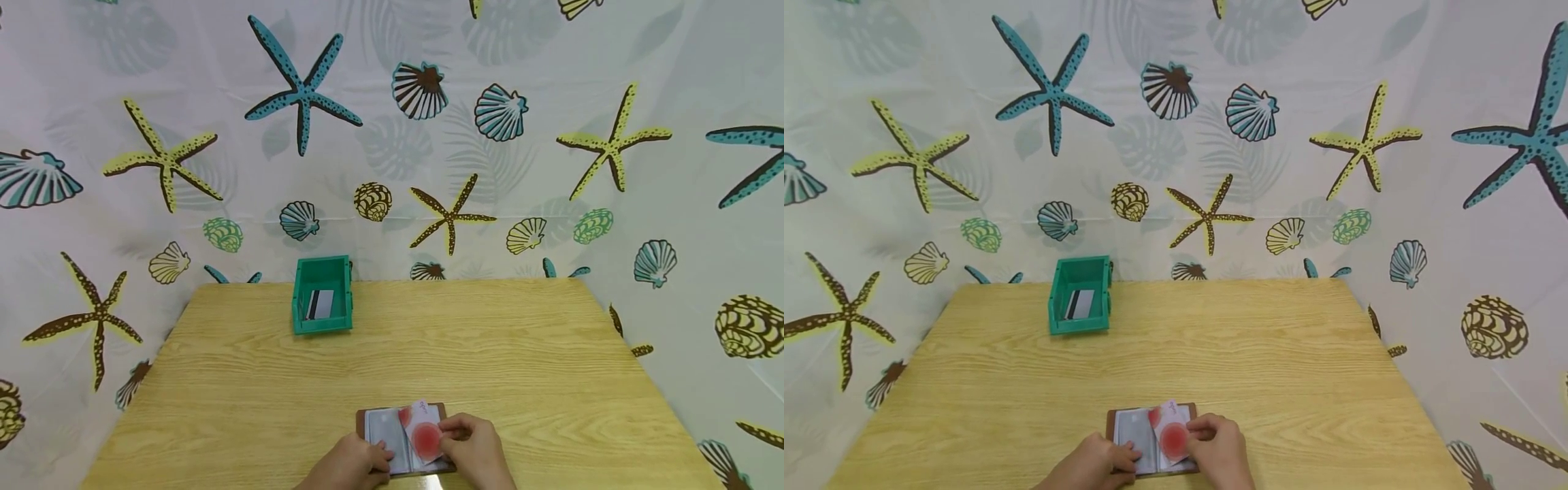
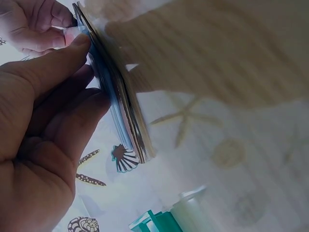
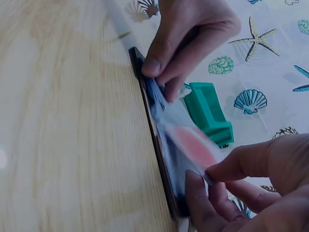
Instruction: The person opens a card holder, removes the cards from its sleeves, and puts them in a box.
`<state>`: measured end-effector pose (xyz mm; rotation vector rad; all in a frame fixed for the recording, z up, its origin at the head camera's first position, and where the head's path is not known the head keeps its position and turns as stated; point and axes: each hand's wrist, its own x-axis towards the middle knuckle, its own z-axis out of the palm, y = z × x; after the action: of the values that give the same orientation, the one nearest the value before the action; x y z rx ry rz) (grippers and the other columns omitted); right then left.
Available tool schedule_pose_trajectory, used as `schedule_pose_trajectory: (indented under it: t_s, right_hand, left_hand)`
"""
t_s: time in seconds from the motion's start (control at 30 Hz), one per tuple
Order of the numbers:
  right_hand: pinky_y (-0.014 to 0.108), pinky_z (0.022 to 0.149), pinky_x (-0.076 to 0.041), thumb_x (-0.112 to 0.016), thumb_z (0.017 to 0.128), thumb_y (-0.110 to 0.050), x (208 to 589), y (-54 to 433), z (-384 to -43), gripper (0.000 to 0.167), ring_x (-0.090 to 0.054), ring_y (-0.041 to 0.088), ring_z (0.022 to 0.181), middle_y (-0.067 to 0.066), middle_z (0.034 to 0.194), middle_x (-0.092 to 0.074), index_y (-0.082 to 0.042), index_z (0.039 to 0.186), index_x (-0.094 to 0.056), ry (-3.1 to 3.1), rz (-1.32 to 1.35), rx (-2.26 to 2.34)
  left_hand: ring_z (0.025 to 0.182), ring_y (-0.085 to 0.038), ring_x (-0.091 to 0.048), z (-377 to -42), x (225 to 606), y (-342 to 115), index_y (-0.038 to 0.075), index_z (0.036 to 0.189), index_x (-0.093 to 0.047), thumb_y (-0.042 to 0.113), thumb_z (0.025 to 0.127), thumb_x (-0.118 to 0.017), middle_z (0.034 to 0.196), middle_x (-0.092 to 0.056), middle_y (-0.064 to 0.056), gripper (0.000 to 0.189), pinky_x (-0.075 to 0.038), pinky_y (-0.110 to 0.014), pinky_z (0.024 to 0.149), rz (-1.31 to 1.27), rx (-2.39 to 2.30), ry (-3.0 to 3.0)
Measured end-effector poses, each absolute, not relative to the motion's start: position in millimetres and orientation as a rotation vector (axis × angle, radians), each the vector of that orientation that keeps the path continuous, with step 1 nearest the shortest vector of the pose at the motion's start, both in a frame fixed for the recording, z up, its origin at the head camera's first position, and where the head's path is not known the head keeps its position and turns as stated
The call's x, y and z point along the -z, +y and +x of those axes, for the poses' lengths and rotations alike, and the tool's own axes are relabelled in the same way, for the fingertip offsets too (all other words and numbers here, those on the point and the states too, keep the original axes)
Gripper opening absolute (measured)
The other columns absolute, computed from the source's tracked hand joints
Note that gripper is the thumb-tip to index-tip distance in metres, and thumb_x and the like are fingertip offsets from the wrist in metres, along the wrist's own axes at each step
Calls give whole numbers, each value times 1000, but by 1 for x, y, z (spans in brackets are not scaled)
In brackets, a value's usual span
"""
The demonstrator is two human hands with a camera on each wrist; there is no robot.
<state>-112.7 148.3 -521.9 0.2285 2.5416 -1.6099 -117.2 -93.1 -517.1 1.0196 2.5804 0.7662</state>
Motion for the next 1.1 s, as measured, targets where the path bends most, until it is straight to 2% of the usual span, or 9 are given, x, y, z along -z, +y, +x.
schedule_pose_trajectory:
  t_s: [0.13, 0.33, 0.5, 0.67, 0.8, 0.93, 1.1]
  right_hand:
    - [23, 57, -52, -70, 73, 5, 517, 153, -117, 21, -62, 13, 72, 7, 78, -68, 2, 94, -75, 2543, 282, 1680]
    - [29, 63, -58, -70, 79, 6, 481, 147, -138, 23, -65, 17, 73, 12, 86, -67, 6, 102, -73, 2387, 305, 1930]
    - [32, 67, -61, -69, 84, 6, 446, 133, -167, 25, -69, 22, 75, 14, 91, -65, 3, 108, -72, 2339, 128, 2040]
    - [32, 72, -62, -67, 87, 5, 428, 103, -203, 19, -71, 22, 78, 16, 95, -67, 2, 105, -74, 2309, -58, 2074]
    - [32, 75, -62, -68, 90, 0, 424, 69, -236, 16, -74, 24, 84, 19, 102, -72, 3, 103, -77, 2334, -184, 2022]
    - [25, 68, -58, -70, 92, -5, 432, 34, -268, 17, -75, 30, 86, 15, 101, -75, 0, 105, -79, 2422, -194, 1900]
    - [22, 63, -53, -69, 95, -7, 457, -7, -300, 19, -75, 23, 81, 11, 96, -76, -1, 109, -78, 2516, -209, 1811]
  left_hand:
    - [100, 2, -70, -118, 516, -93, 13, 93, -84, 14, 86, -83, 102, -79, 4, 7, -55, -12, 79, 1028, -753, 2586]
    - [103, 2, -69, -120, 516, -94, 14, 92, -84, 11, 86, -82, 103, -78, 4, 6, -53, -10, 81, 1128, -744, 2594]
    - [106, -1, -69, -122, 519, -92, 12, 93, -84, 8, 86, -82, 104, -78, 1, 9, -52, -10, 84, 1196, -781, 2583]
    - [104, 0, -69, -124, 522, -91, 10, 93, -84, 5, 85, -82, 102, -79, 0, 9, -52, -8, 83, 1203, -840, 2566]
    - [104, 1, -68, -126, 523, -91, 11, 91, -84, 5, 85, -82, 102, -78, 2, 9, -51, -8, 82, 1198, -877, 2550]
    - [107, 1, -67, -128, 526, -88, 12, 92, -83, 5, 85, -81, 103, -78, 3, 10, -50, -7, 84, 1223, -897, 2516]
    - [105, -2, -69, -126, 534, -88, 10, 94, -83, 6, 85, -81, 105, -78, 0, 10, -51, -7, 81, 1252, -929, 2516]
